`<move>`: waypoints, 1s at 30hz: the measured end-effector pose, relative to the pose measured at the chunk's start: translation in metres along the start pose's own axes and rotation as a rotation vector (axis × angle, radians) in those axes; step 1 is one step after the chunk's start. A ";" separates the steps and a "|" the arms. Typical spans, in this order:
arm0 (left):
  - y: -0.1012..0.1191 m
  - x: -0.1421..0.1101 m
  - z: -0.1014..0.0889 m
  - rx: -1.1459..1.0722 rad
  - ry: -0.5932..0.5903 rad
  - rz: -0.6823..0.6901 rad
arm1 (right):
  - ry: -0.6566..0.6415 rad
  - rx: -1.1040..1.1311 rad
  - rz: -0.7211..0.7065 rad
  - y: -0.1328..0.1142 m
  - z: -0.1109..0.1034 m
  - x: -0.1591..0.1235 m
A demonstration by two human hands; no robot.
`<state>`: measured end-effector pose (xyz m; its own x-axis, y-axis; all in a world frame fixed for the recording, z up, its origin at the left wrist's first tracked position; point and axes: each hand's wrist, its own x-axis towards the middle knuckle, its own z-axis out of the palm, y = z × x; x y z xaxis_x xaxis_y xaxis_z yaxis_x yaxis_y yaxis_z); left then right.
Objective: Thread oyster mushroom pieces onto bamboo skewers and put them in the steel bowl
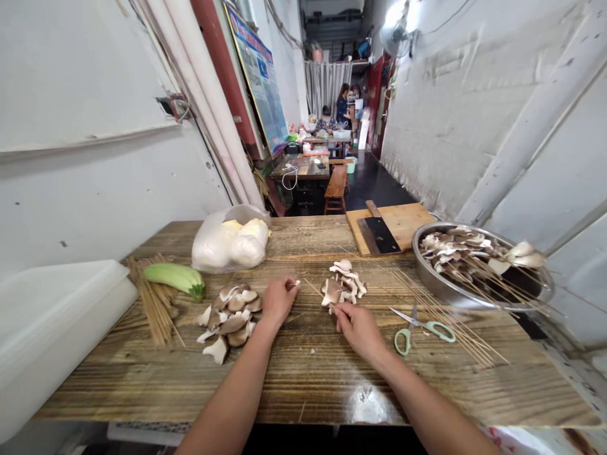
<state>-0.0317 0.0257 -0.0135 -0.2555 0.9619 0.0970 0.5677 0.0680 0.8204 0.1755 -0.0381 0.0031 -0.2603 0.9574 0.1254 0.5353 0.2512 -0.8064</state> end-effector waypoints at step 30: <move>0.013 0.004 -0.006 -1.136 -0.428 -0.433 | -0.032 -0.048 0.019 0.003 0.000 0.000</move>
<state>-0.0301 0.0288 0.0014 0.1395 0.9403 -0.3106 -0.5327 0.3356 0.7769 0.1766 -0.0373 0.0010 -0.2745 0.9573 0.0910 0.5781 0.2399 -0.7799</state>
